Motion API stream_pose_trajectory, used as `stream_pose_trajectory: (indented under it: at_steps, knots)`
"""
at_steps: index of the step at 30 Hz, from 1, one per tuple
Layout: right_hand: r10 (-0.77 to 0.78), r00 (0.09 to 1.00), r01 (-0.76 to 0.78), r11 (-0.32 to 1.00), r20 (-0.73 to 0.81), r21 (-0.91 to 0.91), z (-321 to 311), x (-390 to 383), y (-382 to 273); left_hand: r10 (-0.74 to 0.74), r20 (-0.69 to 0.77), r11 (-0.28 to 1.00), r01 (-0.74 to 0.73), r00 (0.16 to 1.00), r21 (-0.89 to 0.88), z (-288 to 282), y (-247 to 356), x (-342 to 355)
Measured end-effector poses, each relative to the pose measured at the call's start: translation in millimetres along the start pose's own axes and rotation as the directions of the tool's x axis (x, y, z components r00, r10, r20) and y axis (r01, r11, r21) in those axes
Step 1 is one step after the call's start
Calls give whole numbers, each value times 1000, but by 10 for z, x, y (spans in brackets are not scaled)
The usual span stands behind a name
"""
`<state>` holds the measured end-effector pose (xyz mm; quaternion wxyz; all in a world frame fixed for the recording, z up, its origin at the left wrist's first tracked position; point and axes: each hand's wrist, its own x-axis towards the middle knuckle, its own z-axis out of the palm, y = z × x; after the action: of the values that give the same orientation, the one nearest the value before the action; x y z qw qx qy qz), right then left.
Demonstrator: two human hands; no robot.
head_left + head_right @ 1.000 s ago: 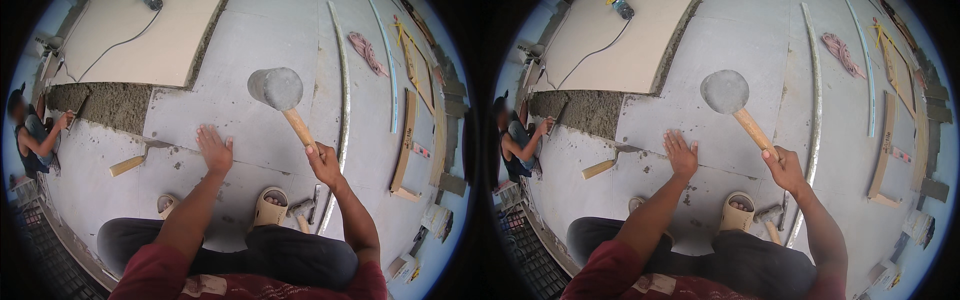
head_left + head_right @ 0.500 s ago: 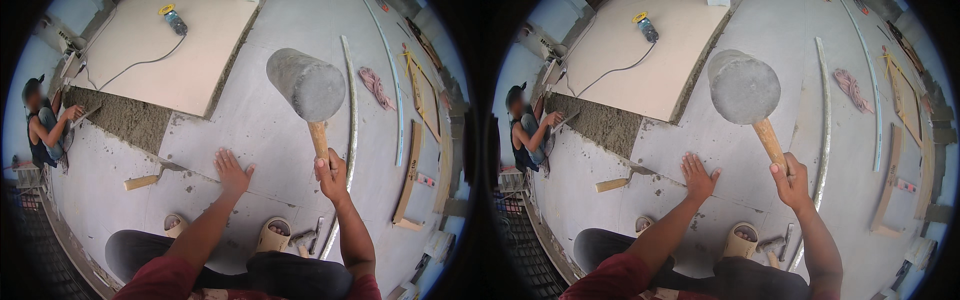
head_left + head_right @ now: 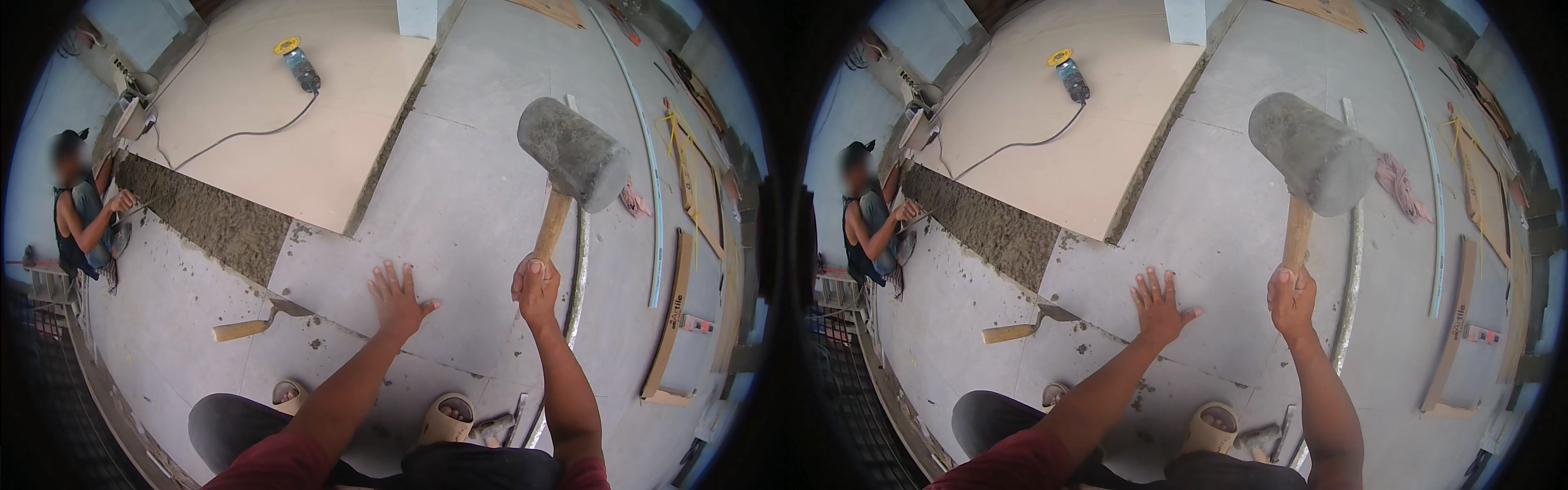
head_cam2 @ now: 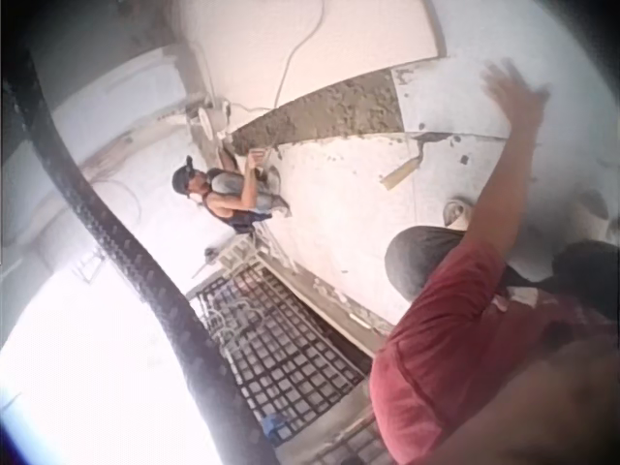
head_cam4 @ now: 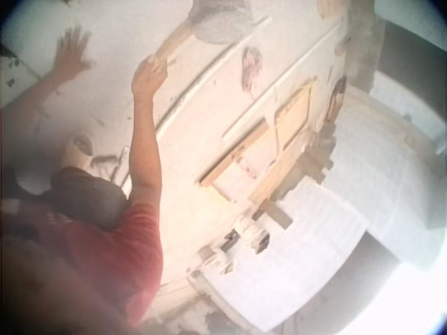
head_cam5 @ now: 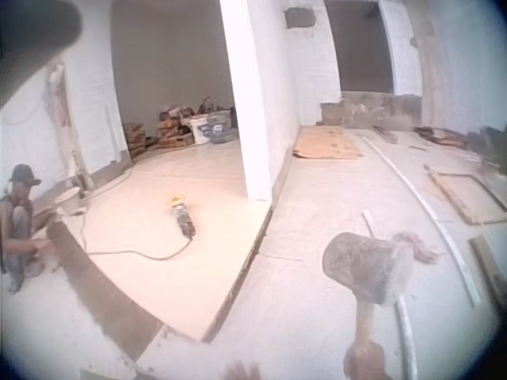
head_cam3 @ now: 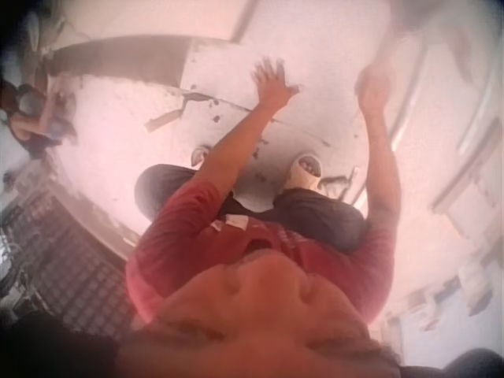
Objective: The person kneels on the floor and uses a trowel to spread mortar, then places a large white tile. They use a rubber mallet to tap the tile into place and a trowel to clean excess mortar from the edges. Another person is visible in the background also working on the floor.
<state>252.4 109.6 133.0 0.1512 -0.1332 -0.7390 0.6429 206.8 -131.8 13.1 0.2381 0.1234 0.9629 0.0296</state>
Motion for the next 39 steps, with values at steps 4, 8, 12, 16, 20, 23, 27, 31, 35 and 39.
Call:
stream_pose_trajectory:
  at_steps: [4,8,12,16,20,23,27,31,35,39]
  knots:
    - [297,952,-234,866,77,-441,-186,12,708,13,15,1000,-12,1000,-25,-23,75,7]
    - [381,918,-348,907,110,-238,70,241,-145,-29,56,999,30,998,-29,-25,-62,-9]
    - [64,994,-52,989,84,-138,-32,-247,93,8,81,998,-3,997,-62,-109,49,24]
    - [195,965,-88,870,174,-486,-135,-399,732,68,21,995,-66,997,-80,-134,-14,55]
    - [297,930,-208,911,218,-355,283,-202,-144,7,-143,993,-24,990,-114,105,-585,-63]
    - [83,949,-50,992,303,-115,269,-585,-267,-361,-248,931,333,899,-148,427,-872,-364]
    - [-44,890,217,916,454,-337,179,-1071,428,-278,-295,960,256,914,-110,579,-983,-646]
    - [363,790,1,805,494,-593,549,-767,170,-305,-291,952,282,907,-119,613,-1120,-668]
    - [55,831,123,952,553,-279,637,-781,-348,-337,-146,941,336,930,-32,380,-1085,-811]
    - [18,828,210,917,560,-340,386,-1122,518,-319,-151,948,312,936,-69,474,-1015,-676]
